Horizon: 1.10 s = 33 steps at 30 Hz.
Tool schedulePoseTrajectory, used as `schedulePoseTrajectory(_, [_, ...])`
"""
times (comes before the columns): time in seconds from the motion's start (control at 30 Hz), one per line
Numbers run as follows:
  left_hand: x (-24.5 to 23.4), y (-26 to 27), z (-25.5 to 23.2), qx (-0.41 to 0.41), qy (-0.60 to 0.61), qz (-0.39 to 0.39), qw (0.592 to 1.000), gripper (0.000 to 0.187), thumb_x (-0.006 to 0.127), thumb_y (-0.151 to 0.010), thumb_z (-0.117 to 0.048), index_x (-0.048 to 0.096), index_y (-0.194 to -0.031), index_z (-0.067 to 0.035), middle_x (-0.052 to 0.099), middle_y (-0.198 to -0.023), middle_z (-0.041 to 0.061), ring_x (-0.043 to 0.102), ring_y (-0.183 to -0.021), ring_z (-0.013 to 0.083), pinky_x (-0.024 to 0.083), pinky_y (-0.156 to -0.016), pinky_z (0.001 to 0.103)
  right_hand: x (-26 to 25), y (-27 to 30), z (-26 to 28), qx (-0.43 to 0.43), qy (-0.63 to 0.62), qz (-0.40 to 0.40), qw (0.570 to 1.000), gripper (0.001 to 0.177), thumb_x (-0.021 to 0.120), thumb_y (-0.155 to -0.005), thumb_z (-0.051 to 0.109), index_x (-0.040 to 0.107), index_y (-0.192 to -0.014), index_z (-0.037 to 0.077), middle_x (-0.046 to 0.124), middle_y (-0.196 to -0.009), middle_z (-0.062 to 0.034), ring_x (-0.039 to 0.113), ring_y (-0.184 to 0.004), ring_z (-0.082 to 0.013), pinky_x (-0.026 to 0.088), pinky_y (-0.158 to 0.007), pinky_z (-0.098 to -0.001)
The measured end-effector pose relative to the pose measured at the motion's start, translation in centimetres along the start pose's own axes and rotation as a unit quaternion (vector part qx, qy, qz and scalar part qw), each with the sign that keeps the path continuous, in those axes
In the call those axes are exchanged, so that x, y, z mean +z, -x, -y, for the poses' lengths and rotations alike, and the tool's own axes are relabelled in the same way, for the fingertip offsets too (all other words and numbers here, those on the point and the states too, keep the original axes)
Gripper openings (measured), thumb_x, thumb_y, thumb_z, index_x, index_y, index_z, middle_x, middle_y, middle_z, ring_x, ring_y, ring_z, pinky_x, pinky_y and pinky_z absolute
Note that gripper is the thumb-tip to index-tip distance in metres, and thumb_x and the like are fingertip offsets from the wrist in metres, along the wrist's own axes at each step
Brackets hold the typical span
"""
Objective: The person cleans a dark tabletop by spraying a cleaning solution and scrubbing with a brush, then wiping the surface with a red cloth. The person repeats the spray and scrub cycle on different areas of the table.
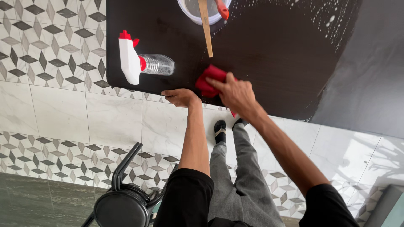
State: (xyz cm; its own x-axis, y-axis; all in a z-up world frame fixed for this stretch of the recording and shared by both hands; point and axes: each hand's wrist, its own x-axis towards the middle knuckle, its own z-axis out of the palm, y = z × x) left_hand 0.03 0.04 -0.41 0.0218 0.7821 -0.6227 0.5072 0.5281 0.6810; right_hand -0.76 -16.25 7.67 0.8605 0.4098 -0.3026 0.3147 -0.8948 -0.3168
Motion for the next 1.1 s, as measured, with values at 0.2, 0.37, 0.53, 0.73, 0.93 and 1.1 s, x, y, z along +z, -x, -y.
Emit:
schedulePoseTrajectory(0.2, [0.3, -0.6, 0.5, -0.015, -0.018, -0.018, 1.000, 0.078, 0.011, -0.102, -0.057, 0.031, -0.151, 0.000, 0.037, -0.152, 0.029, 0.036, -0.144, 0.0439, 0.037, -0.115, 0.055, -4.3, -2.9, -7.7, 0.147, -0.027, -0.092, 0.985, 0.059, 0.065, -0.102, 0.024, 0.049, -0.158, 0.039, 0.061, -0.105, -0.0155, 0.069, -0.067, -0.0321, 0.056, -0.059, -0.0451])
schedulePoseTrajectory(0.37, [0.8, -1.2, 1.0, 0.025, -0.026, -0.033, 0.999, 0.077, 0.011, -0.104, -0.053, 0.041, -0.145, 0.005, 0.050, -0.143, 0.033, 0.051, -0.134, 0.0468, 0.047, -0.110, 0.052, -1.7, 2.9, -5.4, 0.103, 0.045, 0.036, 0.993, 0.074, 0.070, -0.087, 0.027, 0.039, -0.153, 0.039, 0.059, -0.117, -0.0198, 0.070, -0.065, -0.0291, 0.059, -0.051, -0.0397])
schedulePoseTrajectory(0.53, [0.8, -1.9, 1.8, 0.025, -0.046, -0.038, 0.998, 0.076, 0.011, -0.104, -0.052, 0.040, -0.145, 0.005, 0.049, -0.141, 0.034, 0.049, -0.133, 0.0488, 0.047, -0.107, 0.053, 2.3, 4.5, 0.6, -0.002, -0.043, 0.098, 0.994, 0.067, 0.066, -0.093, 0.027, 0.042, -0.154, 0.044, 0.061, -0.103, -0.0133, 0.063, -0.058, -0.0220, 0.054, -0.048, -0.0379])
schedulePoseTrajectory(0.73, [1.0, -2.0, 2.1, 0.033, -0.022, -0.041, 0.998, 0.077, 0.014, -0.106, -0.053, 0.039, -0.146, 0.007, 0.048, -0.144, 0.035, 0.051, -0.133, 0.0487, 0.050, -0.108, 0.050, -0.4, -1.4, -0.4, -0.061, -0.027, 0.055, 0.996, 0.057, 0.066, -0.093, 0.024, 0.055, -0.145, 0.043, 0.060, -0.094, -0.0110, 0.063, -0.057, -0.0219, 0.053, -0.050, -0.0386])
schedulePoseTrajectory(0.93, [0.8, -2.0, 1.8, 0.041, -0.032, -0.055, 0.997, 0.076, 0.015, -0.103, -0.054, 0.037, -0.148, 0.003, 0.044, -0.148, 0.030, 0.045, -0.136, 0.0458, 0.045, -0.108, 0.050, -3.6, -6.7, -2.9, 0.030, -0.016, -0.015, 0.999, 0.057, 0.067, -0.093, 0.024, 0.055, -0.146, 0.039, 0.060, -0.096, -0.0123, 0.066, -0.062, -0.0286, 0.054, -0.056, -0.0447])
schedulePoseTrajectory(1.1, [1.0, -1.5, 1.4, 0.028, -0.024, -0.071, 0.997, 0.076, 0.016, -0.106, -0.054, 0.045, -0.144, 0.006, 0.053, -0.143, 0.032, 0.055, -0.131, 0.0466, 0.050, -0.110, 0.048, -1.7, -3.1, -1.7, -0.016, -0.026, -0.048, 0.998, 0.065, 0.071, -0.087, 0.025, 0.050, -0.147, 0.038, 0.060, -0.104, -0.0136, 0.066, -0.065, -0.0280, 0.056, -0.056, -0.0422])
